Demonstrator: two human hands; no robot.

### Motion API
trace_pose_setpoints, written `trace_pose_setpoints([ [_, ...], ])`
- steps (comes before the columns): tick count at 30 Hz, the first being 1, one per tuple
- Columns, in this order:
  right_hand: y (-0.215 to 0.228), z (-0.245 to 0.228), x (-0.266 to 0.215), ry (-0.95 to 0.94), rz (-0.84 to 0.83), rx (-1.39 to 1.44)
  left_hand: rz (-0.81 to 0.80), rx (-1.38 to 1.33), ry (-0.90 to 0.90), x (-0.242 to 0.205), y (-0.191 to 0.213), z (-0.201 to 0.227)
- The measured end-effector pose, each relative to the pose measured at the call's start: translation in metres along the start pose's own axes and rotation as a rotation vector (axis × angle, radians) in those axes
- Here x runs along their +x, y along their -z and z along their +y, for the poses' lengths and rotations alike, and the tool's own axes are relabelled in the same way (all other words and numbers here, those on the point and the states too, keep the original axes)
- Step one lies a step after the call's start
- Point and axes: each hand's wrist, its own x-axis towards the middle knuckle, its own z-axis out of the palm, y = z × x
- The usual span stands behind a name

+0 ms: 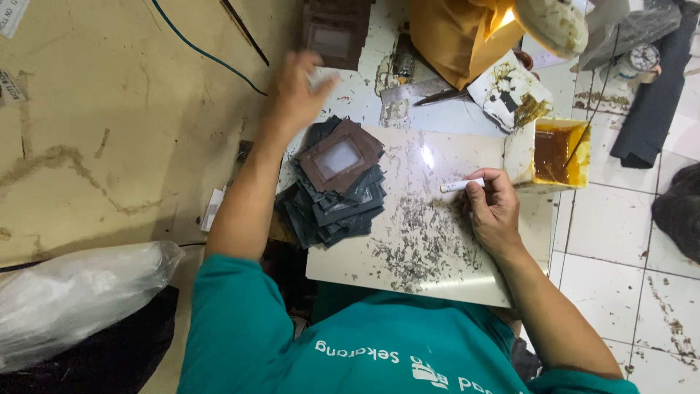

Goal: Applying glue to the edges of small rectangular frames and stacking them

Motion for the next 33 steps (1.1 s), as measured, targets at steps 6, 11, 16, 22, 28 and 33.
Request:
trace_pose_setpoints([
  [6,-0.006,0.011,-0.011,0.116,0.069,-0.072,-0.435,0.298,-0.153,-0.064,0.012,0.038],
  [11,0.000,-0.030,-0.010,0.238,0.078,-0.205,-0.393,0.338,-0.188,-0.069,0.005,0.036],
  [16,0.064,-0.062,-0.009,0.427,0.200,-0.453,-0.277,0.396,-0.317,-0.070,-0.008,0.025],
  [22,0.134,-0.084,0.021,0.526,0.278,-0.730,-0.270,0.404,-0.291,-0.065,-0.008,0.026],
  [28,0.142,-0.077,0.042,0.303,0.027,-1.019,-0.236,0.358,-0.123,-0.100,0.042,0.104],
  [33,0.143,-0.057,0.053,0.313,-0.046,-1.119,-0.233,-0.375,-0.272,-0.136,0.064,0.174],
])
